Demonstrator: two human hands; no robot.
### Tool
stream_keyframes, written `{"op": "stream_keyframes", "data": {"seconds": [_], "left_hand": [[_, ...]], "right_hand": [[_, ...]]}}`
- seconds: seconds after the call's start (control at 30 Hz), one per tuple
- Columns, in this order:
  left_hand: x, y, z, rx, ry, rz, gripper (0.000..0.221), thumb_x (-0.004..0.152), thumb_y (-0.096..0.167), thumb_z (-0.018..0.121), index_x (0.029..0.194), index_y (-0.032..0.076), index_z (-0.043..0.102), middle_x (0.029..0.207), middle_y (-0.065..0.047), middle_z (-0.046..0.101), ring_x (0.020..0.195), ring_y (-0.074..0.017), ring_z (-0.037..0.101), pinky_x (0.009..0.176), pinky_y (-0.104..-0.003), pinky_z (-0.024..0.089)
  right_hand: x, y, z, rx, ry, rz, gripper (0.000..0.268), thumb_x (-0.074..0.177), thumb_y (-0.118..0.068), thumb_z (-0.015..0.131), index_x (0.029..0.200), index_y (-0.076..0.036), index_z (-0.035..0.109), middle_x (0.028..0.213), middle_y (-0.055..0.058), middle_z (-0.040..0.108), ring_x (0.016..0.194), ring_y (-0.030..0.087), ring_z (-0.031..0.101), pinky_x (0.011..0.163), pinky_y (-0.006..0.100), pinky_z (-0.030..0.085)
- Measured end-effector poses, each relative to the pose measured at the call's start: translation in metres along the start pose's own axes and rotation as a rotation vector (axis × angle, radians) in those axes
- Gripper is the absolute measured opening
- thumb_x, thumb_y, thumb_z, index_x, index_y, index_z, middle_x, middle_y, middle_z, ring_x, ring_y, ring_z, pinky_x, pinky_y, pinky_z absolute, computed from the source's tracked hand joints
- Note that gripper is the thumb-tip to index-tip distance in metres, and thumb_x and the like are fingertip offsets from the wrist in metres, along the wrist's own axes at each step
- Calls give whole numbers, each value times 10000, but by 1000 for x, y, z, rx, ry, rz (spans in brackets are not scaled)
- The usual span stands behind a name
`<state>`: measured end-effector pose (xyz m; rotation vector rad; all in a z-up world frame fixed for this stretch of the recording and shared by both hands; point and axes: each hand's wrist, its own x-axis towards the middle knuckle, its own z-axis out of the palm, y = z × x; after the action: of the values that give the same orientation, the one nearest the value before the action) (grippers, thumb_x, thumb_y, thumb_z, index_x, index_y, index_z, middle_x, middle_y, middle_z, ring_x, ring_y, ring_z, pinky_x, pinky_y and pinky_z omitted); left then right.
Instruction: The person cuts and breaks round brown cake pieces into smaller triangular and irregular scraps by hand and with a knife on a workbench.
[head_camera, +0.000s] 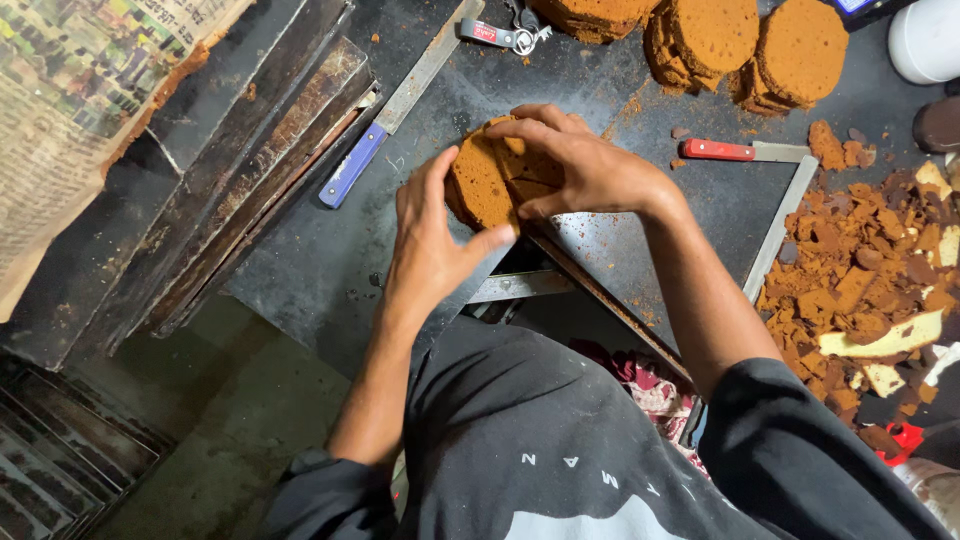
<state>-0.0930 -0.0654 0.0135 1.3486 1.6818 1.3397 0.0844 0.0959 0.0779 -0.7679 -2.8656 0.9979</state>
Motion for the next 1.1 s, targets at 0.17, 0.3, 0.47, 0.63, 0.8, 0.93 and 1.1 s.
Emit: {"op": "stream_keyframes", "data": {"seconds": [0.17,0.3,0.47,0.63,0.8,0.93,1.1], "left_hand": [[-2,2,9,253,-102,170,1347,546,258,997,1576,68,150,1622,-291,226,1451,-505,256,1183,-564,275],[-1,-7,24,247,7,222,1279,655,225,989,1607,62,149,1631,-259,278,1470,-472,317,1217,-554,315],[-3,-18,29,154,39,198,1308,669,221,990,1618,53,105,1619,-256,302,1457,-453,372,1223,-535,341],[0,-25,31,158,65,193,1361,655,252,1009,1619,49,68,1598,-284,285,1467,-473,347,1220,-556,314],[1,-25,31,160,21,183,1389,635,296,1016,1621,56,66,1607,-291,277,1461,-474,337,1217,-551,319],[5,-26,22,134,-6,195,1470,572,370,1039,1616,46,57,1590,-276,288,1466,-468,324,1221,-578,285],[11,-31,21,157,-25,247,1469,569,395,1038,1613,42,66,1618,-284,247,1490,-473,287,1234,-580,272]], "right_hand": [[2,-1,-5,7,-94,35,1260,470,-167,977,1547,-206,324,1592,153,300,1415,410,348,1123,495,395],[7,-9,-5,-60,-90,88,1202,503,-154,960,1543,-211,360,1579,136,349,1394,400,382,1124,480,408],[11,-2,4,-48,2,46,1052,588,-214,962,1505,-134,453,1457,163,468,1332,392,459,1101,456,428],[11,14,9,128,65,62,843,771,-283,896,1499,-127,499,1396,137,528,1303,309,575,1094,392,515],[4,22,15,90,139,-68,799,819,-253,897,1499,-97,508,1434,145,531,1348,327,542,1133,417,469],[-4,24,17,179,173,-69,793,854,-281,876,1520,-103,482,1458,127,529,1323,293,542,1118,411,476],[-9,22,21,325,210,37,779,865,-336,841,1524,-146,472,1482,100,492,1327,254,527,1041,384,537]]}}
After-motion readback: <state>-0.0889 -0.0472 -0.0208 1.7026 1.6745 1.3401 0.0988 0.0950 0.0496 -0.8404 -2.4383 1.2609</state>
